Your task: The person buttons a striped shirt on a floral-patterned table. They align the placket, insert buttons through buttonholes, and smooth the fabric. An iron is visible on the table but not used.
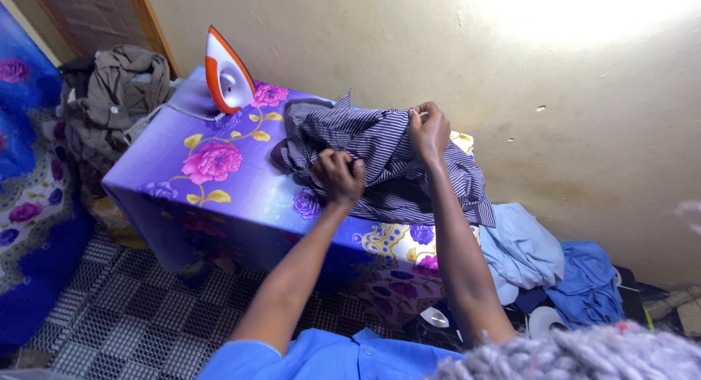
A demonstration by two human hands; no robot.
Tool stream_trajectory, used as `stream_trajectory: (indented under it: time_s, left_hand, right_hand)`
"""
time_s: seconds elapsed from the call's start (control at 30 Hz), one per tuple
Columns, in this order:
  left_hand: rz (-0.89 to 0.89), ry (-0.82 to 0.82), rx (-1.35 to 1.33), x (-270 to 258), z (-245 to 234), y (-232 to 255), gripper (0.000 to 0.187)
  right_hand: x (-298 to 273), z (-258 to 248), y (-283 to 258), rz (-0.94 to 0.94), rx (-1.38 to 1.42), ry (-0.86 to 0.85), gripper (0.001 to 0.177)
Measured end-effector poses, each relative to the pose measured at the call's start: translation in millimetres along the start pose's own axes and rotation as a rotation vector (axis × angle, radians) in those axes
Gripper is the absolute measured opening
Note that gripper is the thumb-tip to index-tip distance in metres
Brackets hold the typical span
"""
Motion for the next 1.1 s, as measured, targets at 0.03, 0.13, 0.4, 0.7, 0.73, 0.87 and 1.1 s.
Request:
stream_trajectory:
  time_s: [0.03, 0.13, 0.4, 0.7, 0.73, 0.87, 1.1]
  left_hand:
    - [0.021, 0.076, -0.068, 6, 1, 21, 0.04]
    - [-0.043, 0.132, -0.07, 28, 13, 62, 0.044]
    - [-0.316, -0.289, -0.311, 70, 42, 29, 0.027]
    - [-0.432, -0.474, -0.315, 46, 93, -30, 0.022]
    - [-0.548, -0.527, -0.567, 52, 109, -46, 0.022]
    - [-1.056, -0.925, -1.692, 73, 145, -66, 0.022]
    - [-1.236, -0.564, -1.238, 97, 114, -53, 0.037]
  right_hand:
    - [-2, 0, -5, 0.013, 0.005, 0.005, 0.018]
    - [-1, 2, -22, 0.019, 0.101, -0.023, 0.02]
    - [2, -7, -29, 0.064, 0.292, -0.089, 0.023]
    - [4, -2, -27, 0.031, 0.422, -0.1, 0.023]
    - [8, -10, -20, 0.033, 0.3, -0.066, 0.024]
    - [3, -13, 3, -0.077, 0.022, -0.014, 0.029]
    - [-8, -23, -31, -0.275, -0.162, 0.193, 0.025]
Point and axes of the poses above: each hand's wrist, its own x-axis towards the middle knuckle, its own z-axis out of the palm, y = z × x, the point moved 4 cm from there along x, towards the middle knuckle, and after that the axes turned 2 degrees about x, right-handed, at the moved point
